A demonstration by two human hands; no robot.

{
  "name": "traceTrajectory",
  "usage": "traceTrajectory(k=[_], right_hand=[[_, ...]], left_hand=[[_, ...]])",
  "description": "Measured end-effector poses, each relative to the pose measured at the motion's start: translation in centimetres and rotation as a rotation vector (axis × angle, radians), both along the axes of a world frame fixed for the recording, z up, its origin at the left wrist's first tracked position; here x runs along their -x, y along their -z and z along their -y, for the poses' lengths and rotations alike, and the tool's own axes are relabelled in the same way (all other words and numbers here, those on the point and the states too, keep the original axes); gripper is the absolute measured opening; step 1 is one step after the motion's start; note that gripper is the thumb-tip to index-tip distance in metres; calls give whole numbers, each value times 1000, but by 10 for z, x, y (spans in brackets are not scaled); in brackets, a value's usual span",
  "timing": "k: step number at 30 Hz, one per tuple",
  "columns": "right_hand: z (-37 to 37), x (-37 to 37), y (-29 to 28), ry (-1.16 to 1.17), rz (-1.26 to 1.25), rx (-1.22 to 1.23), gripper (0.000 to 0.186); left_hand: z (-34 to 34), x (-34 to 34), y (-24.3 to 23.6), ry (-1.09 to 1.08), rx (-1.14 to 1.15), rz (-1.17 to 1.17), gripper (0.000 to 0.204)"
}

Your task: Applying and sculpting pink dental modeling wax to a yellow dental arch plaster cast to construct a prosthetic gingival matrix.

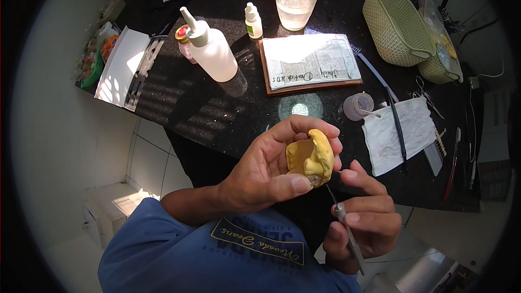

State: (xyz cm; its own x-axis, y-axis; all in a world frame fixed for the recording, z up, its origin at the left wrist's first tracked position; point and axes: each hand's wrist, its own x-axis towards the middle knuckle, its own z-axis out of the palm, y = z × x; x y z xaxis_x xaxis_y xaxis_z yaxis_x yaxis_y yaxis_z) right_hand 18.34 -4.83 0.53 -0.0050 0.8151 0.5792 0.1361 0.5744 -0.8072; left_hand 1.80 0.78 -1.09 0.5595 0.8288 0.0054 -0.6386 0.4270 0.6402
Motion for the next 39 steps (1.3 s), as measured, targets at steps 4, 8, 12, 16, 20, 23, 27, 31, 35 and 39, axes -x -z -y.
traceTrajectory(k=[4,8,12,16,20,23,27,31,35,39], right_hand=[[-3,0,2,-51,7,-33,21],[-6,-4,-3,-125,-9,22,25],[-7,-6,-3,-123,-17,29,30],[-3,-6,-8,-153,17,77,21],[-6,-6,-8,-117,-2,49,28],[-5,-5,-6,-109,-6,44,28],[-4,-5,-6,-101,-14,44,28],[-5,-5,-7,-114,2,46,28],[-5,-5,-6,-118,-9,37,28],[-6,-6,-6,-120,13,34,28]], left_hand=[[-1,1,2,-26,-58,-43,62],[-1,1,3,-21,-79,-38,63],[-1,0,1,-13,-64,-55,65],[1,0,-1,-12,-70,-48,64],[1,-1,0,-15,-73,-52,64],[2,-1,-1,-18,-73,-52,64],[2,0,-2,-17,-75,-60,64],[3,0,-4,-21,-66,-68,64],[3,0,-3,-29,-82,-62,63],[3,0,-2,-36,-102,-90,64]])
